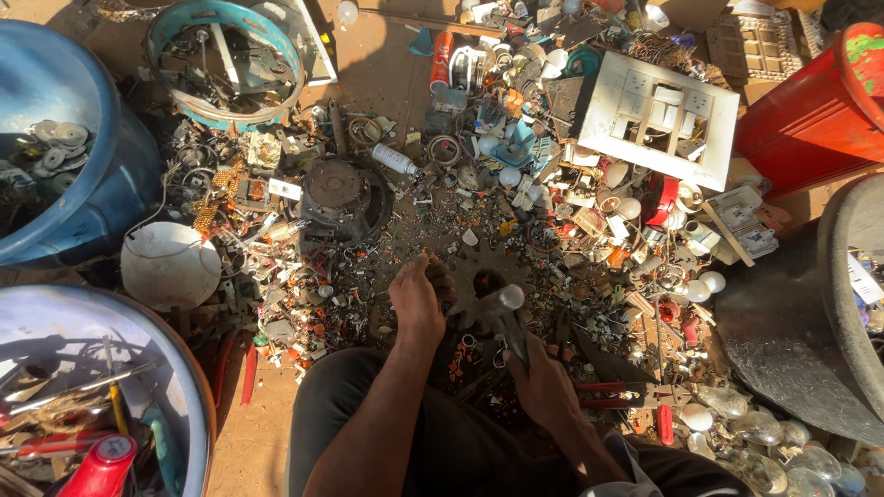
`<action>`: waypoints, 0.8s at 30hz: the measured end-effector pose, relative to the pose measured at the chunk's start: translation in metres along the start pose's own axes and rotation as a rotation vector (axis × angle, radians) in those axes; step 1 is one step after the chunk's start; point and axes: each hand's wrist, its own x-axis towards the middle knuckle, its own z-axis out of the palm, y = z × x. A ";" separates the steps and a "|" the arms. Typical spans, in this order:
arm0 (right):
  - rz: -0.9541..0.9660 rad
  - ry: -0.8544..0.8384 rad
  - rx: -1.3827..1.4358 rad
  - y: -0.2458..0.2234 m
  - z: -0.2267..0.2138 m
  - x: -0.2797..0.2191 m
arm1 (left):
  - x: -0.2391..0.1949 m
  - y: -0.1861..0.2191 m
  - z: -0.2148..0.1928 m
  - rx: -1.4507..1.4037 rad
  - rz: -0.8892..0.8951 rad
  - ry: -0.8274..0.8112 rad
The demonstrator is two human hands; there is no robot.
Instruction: The person sits on the ground and uses a hammer to repeatedly strike a small metal component held in their left hand. They occasionally use pliers to adjust the component while continuing to hammer it on a metal gear used as an anvil.
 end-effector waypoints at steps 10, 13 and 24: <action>-0.080 0.266 0.403 -0.020 -0.034 -0.009 | 0.026 -0.039 -0.011 0.562 -0.027 -0.203; -0.024 0.245 0.512 -0.023 -0.039 -0.011 | 0.024 -0.068 -0.010 1.302 0.144 -0.293; 0.201 0.093 0.775 -0.038 -0.048 -0.012 | 0.015 -0.106 -0.020 1.723 0.653 -0.372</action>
